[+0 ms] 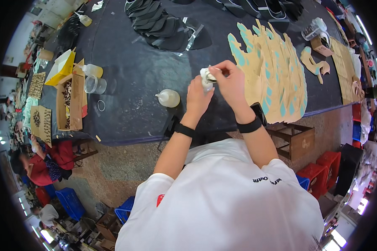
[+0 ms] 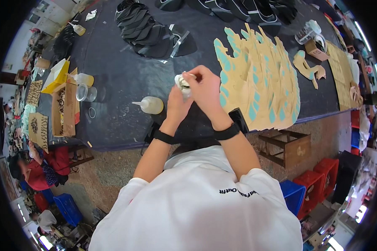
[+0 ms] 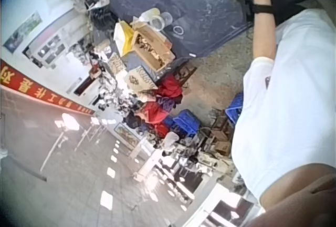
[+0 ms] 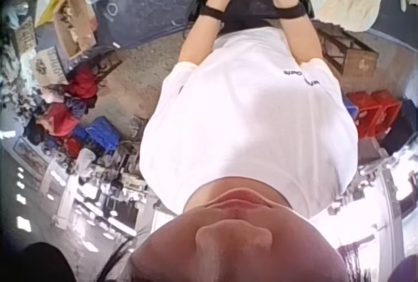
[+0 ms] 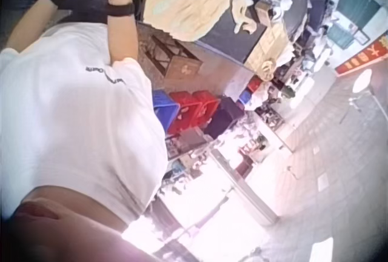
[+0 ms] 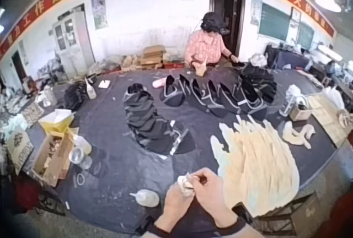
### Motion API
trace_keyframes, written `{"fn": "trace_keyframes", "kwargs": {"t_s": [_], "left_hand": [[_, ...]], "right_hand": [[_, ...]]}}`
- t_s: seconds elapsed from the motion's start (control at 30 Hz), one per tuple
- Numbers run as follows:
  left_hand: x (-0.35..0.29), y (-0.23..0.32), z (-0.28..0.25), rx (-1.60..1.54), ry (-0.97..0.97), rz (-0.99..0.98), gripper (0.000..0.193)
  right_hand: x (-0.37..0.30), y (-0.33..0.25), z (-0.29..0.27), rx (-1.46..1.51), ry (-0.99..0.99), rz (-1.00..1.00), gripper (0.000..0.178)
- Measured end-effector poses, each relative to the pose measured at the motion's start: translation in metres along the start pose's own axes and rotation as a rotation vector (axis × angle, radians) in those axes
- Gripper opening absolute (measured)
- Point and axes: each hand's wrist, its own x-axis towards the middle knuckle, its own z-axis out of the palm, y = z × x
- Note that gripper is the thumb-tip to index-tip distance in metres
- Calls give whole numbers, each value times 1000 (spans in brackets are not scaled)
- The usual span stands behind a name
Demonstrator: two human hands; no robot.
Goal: Applying glue to shoe components and assembling them by hand.
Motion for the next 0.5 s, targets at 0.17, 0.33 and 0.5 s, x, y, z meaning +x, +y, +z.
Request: {"fn": "trace_keyframes", "kwargs": {"t_s": [0.17, 0.33, 0.5], "left_hand": [[-12, 4, -9, -135, 81, -116, 55], [-16, -4, -34, -753, -7, -333, 47], [-36, 24, -55, -1086, -218, -454, 44]], "right_hand": [[-3, -16, -20, 1505, 266, 394, 19], [9, 15, -49, 1158, 304, 268, 21], [-18, 61, 3, -17, 195, 202, 20]]}}
